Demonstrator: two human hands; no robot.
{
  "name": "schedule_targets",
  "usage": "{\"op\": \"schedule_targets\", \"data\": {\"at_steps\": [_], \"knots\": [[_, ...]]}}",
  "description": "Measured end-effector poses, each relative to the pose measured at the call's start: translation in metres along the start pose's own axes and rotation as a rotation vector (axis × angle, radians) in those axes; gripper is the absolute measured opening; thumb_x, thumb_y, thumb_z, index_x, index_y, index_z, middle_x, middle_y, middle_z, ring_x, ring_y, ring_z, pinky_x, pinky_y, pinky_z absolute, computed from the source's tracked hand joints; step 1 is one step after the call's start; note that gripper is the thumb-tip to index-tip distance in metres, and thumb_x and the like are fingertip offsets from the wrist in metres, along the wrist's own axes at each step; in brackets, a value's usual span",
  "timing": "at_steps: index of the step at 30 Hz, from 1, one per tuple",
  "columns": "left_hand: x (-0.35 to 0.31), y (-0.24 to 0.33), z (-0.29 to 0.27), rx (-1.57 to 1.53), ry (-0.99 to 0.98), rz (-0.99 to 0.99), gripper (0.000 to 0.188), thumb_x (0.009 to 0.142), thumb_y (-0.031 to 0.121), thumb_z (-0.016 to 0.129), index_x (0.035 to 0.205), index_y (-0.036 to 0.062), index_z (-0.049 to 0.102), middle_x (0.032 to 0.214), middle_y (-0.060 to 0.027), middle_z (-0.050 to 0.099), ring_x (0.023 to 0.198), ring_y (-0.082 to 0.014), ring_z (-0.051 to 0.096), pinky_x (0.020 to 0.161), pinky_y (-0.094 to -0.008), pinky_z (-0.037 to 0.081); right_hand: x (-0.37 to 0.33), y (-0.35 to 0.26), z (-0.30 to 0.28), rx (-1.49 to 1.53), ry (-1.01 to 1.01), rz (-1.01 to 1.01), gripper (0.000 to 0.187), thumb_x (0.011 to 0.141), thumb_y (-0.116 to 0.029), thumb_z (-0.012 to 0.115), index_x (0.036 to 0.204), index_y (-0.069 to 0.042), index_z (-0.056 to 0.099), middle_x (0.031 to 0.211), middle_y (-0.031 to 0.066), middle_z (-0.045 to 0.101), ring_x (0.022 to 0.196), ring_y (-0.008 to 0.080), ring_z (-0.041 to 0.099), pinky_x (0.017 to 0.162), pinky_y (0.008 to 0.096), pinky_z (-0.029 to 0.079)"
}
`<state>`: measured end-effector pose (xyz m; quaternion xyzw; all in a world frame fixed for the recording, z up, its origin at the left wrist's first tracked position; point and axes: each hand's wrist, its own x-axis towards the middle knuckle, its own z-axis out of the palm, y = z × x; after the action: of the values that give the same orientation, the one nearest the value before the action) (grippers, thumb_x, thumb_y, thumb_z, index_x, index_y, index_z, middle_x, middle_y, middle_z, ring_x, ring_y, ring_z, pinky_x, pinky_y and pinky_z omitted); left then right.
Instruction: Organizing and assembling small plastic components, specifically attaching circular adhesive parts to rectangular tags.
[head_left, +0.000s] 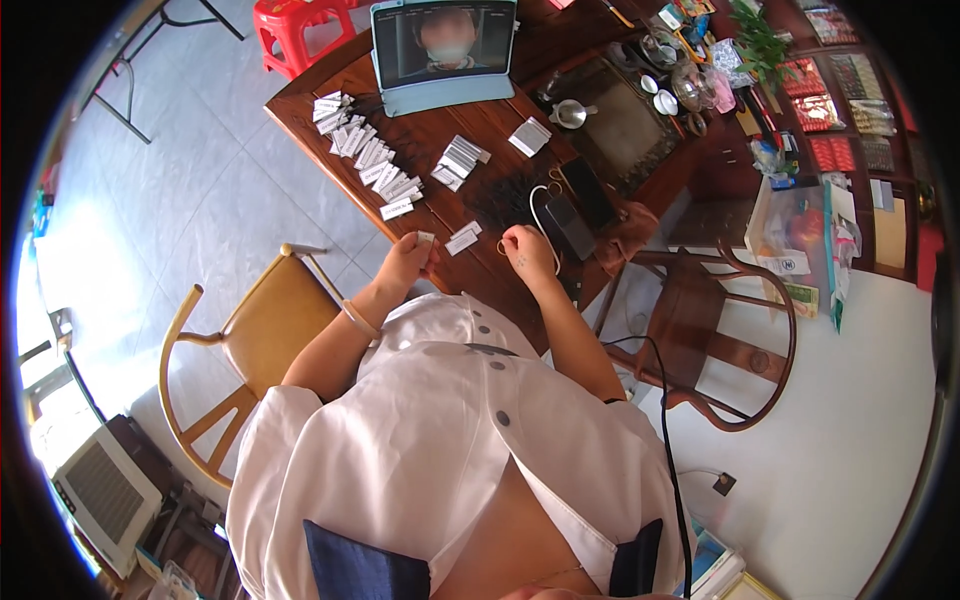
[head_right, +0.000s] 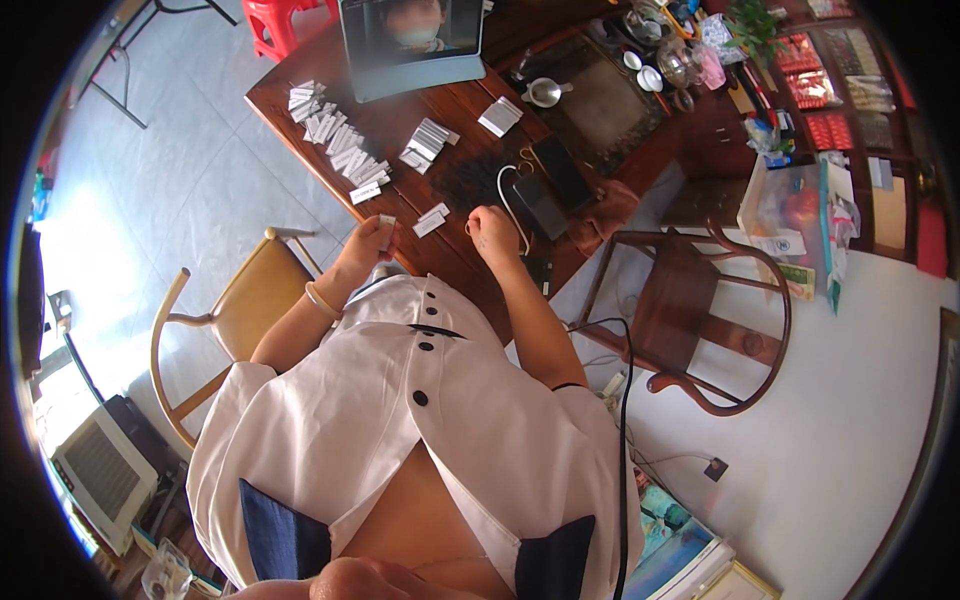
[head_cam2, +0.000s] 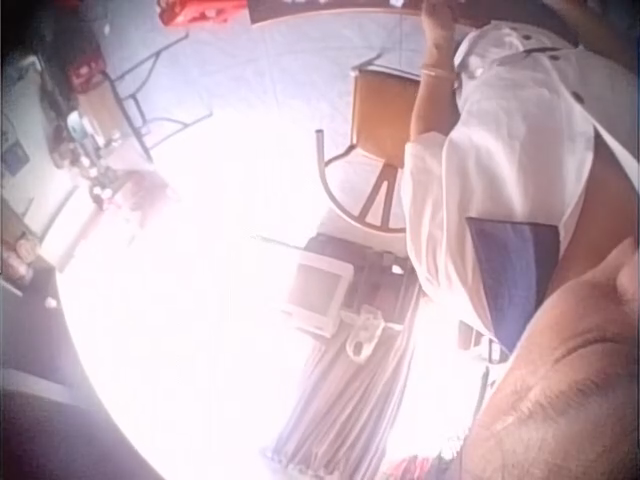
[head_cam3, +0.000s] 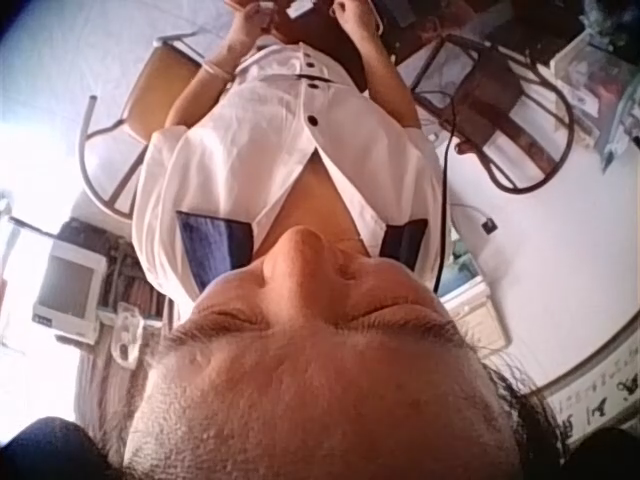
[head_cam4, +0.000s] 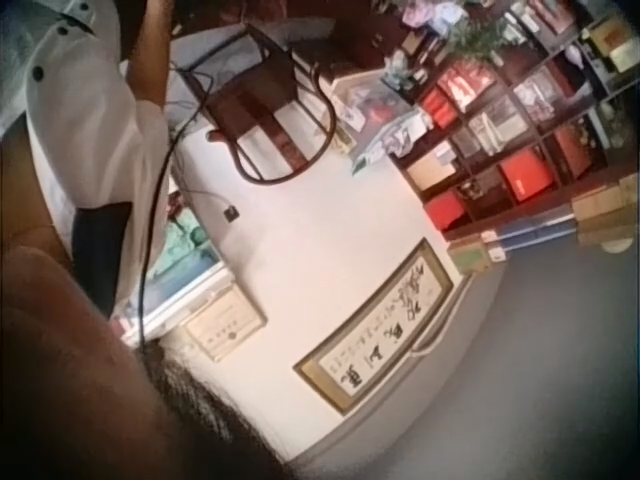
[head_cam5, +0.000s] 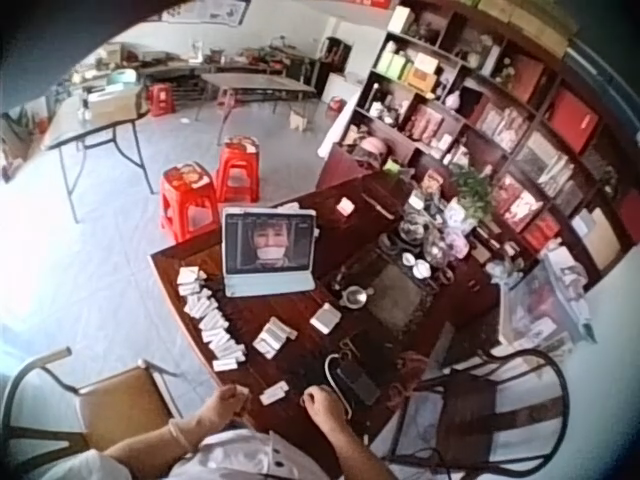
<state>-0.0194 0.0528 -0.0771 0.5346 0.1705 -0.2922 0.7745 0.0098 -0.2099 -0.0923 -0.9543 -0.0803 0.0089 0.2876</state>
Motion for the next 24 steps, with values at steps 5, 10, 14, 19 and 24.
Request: {"op": "schedule_targets", "data": {"at_steps": [5, 10, 14, 19, 24], "knots": [[-0.003, -0.002, 0.001, 0.029, 0.016, 0.009, 0.018, 0.096, 0.019, 0.046, 0.101, 0.0051, 0.056, 0.081, -0.0017, 0.058, 0.067, -0.0102, 0.053, 0.060, -0.0253, 0.046, 0.020, -0.006, 0.019, -0.072, 0.062, 0.016, 0.008, 0.079, -0.013, 0.068, 0.082, -0.009, 0.062, 0.082, 0.0098, 0.060, 0.074, 0.0304, 0.061, 0.064, 0.0390, 0.049], [-0.008, -0.001, -0.002, 0.060, 0.014, 0.030, 0.018, 0.096, 0.019, 0.046, 0.101, 0.0045, 0.057, 0.080, -0.0018, 0.058, 0.067, -0.0104, 0.054, 0.060, -0.0255, 0.047, 0.034, -0.009, 0.026, -0.200, 0.039, -0.013, 0.007, 0.079, -0.013, 0.064, 0.083, -0.012, 0.059, 0.087, 0.0087, 0.058, 0.074, 0.0330, 0.061, 0.062, 0.0444, 0.050], [-0.008, -0.002, -0.003, 0.053, 0.026, 0.027, 0.019, 0.096, 0.019, 0.046, 0.101, 0.0040, 0.057, 0.081, -0.0024, 0.059, 0.067, -0.0107, 0.055, 0.060, -0.0258, 0.047, 0.030, -0.012, 0.020, -0.246, 0.001, 0.011, 0.007, 0.080, -0.012, 0.065, 0.085, -0.012, 0.060, 0.083, 0.0080, 0.060, 0.074, 0.0317, 0.061, 0.061, 0.0413, 0.049], [-0.007, 0.005, 0.003, 0.040, 0.074, 0.012, 0.018, 0.096, 0.018, 0.046, 0.100, 0.0042, 0.057, 0.081, -0.0028, 0.059, 0.067, -0.0109, 0.055, 0.060, -0.0258, 0.047, 0.015, -0.002, 0.010, -0.087, 0.072, -0.041, 0.010, 0.082, -0.011, 0.065, 0.089, -0.009, 0.059, 0.079, 0.0099, 0.065, 0.073, 0.0309, 0.064, 0.062, 0.0407, 0.050], [0.009, 0.006, 0.005, 0.027, 0.030, 0.083, 0.016, 0.095, 0.020, 0.050, 0.100, 0.0050, 0.056, 0.080, -0.0025, 0.059, 0.066, -0.0108, 0.054, 0.059, -0.0255, 0.047, 0.004, 0.000, -0.007, 0.202, 0.055, 0.073, 0.017, 0.080, -0.007, 0.070, 0.094, -0.005, 0.062, 0.082, 0.0091, 0.068, 0.072, 0.0216, 0.066, 0.064, 0.0317, 0.051]]}}
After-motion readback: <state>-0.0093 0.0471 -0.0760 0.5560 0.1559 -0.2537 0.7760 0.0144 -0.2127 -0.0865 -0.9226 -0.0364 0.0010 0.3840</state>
